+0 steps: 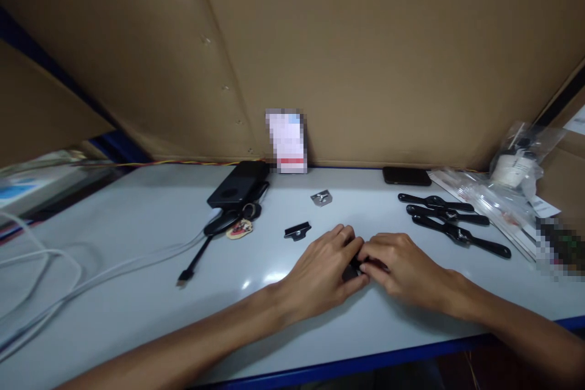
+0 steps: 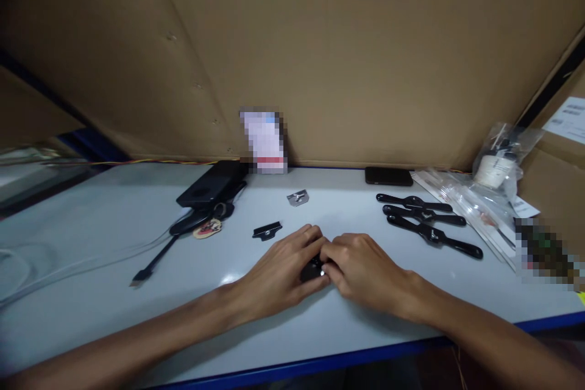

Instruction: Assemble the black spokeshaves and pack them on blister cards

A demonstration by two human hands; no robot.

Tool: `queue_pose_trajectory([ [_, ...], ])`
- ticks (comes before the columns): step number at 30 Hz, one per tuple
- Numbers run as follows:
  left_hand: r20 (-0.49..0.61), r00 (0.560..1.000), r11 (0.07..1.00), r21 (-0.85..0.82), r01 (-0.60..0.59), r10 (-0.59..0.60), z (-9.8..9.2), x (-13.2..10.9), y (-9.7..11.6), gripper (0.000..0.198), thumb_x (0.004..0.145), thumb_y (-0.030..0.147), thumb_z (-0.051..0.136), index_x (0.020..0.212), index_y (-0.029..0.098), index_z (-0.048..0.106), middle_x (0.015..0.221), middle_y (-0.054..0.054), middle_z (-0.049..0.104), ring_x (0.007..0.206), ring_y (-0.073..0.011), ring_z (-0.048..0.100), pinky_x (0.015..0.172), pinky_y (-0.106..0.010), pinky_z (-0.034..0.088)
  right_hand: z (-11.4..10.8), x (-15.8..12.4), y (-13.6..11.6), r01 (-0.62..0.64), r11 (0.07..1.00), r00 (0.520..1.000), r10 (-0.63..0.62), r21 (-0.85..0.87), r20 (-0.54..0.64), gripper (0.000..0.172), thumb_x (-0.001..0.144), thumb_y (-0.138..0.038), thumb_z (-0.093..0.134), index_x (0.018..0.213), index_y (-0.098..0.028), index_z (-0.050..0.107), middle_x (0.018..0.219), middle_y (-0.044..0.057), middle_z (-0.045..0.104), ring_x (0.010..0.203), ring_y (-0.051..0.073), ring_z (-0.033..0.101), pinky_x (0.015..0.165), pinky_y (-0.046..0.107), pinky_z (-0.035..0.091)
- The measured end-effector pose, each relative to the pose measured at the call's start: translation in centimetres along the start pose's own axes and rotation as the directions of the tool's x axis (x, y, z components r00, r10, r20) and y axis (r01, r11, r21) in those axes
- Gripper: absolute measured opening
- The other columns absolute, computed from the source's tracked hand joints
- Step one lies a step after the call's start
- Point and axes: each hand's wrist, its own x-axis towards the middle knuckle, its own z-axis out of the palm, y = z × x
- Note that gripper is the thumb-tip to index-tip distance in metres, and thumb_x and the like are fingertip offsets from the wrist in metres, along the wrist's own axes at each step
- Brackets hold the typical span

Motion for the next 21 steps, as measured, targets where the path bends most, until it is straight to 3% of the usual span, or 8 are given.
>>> queue_pose_trajectory([
  [4, 0.002, 1.000, 1.000, -0.008, -0.028, 0.028, -0.1, 0.0, -0.3, 0.016, 0.089, 0.033, 0.065, 0.089, 0.020, 0.055, 0.093, -0.004, 0.056, 0.086, -0.0232, 0.052, 0.070, -0.036, 0.047, -0.3, 0.3, -0.1, -0.167, 0.972, 0.986, 0.166, 0.167, 0.024, 0.016, 0.083, -0.004, 0.058, 0.080, -0.016, 0.068, 0.071, -0.001, 0.066, 0.061, 0.011, 0.052, 0.062, 0.025, 0.038],
  [7, 0.000, 0.999, 0.999, -0.005, -0.041, 0.041, -0.3, 0.0, -0.4, 0.018, 0.091, 0.036, 0.064, 0.092, 0.020, 0.056, 0.092, -0.004, 0.056, 0.086, -0.0224, 0.053, 0.068, -0.035, 0.047, -1.1, 0.3, 0.5, -0.208, 0.929, 0.975, 0.174, 0.306, 0.137, 0.014, 0.084, -0.009, 0.064, 0.092, -0.017, 0.073, 0.072, -0.002, 0.069, 0.062, 0.011, 0.057, 0.062, 0.024, 0.041],
  [9, 0.008, 0.999, 0.999, -0.005, -0.040, 0.040, -0.4, -0.1, -0.3, 0.020, 0.092, 0.040, 0.063, 0.095, 0.020, 0.058, 0.094, -0.004, 0.056, 0.087, -0.0227, 0.053, 0.069, -0.035, 0.047, -1.6, 0.3, 0.9, -0.180, 0.929, 0.976, 0.128, 0.323, 0.176, 0.016, 0.085, -0.012, 0.067, 0.098, -0.019, 0.074, 0.076, -0.001, 0.071, 0.064, 0.011, 0.059, 0.063, 0.023, 0.042],
  [13, 0.017, 0.999, 0.999, -0.025, -0.034, 0.035, -0.4, -0.1, -0.3, 0.028, 0.092, 0.047, 0.062, 0.096, 0.020, 0.058, 0.094, -0.004, 0.056, 0.088, -0.0233, 0.053, 0.071, -0.036, 0.047, -2.1, 0.3, 1.2, -0.074, 0.980, 0.989, 0.048, 0.184, 0.141, 0.011, 0.087, -0.014, 0.068, 0.095, -0.018, 0.075, 0.083, 0.002, 0.071, 0.075, 0.014, 0.061, 0.072, 0.026, 0.044],
  [16, 0.018, 0.999, 0.998, -0.052, -0.041, 0.042, -0.5, -0.1, -0.3, 0.025, 0.092, 0.044, 0.061, 0.097, 0.020, 0.059, 0.094, -0.004, 0.056, 0.088, -0.0231, 0.053, 0.071, -0.036, 0.047, -2.3, 0.3, 1.1, -0.022, 0.976, 0.980, -0.022, 0.216, 0.198, 0.018, 0.088, -0.015, 0.068, 0.105, -0.020, 0.073, 0.090, 0.002, 0.071, 0.075, 0.013, 0.061, 0.071, 0.025, 0.044],
  [21, 0.048, 0.998, 0.998, -0.045, -0.034, 0.036, -0.6, -0.1, -0.3, 0.024, 0.091, 0.041, 0.065, 0.099, 0.020, 0.058, 0.097, -0.005, 0.056, 0.091, -0.0237, 0.053, 0.074, -0.037, 0.047, -2.5, 0.3, 1.2, 0.008, 0.992, 0.988, -0.027, 0.122, 0.155, 0.012, 0.087, -0.014, 0.071, 0.098, -0.018, 0.073, 0.087, 0.003, 0.068, 0.079, 0.015, 0.060, 0.075, 0.026, 0.044],
])
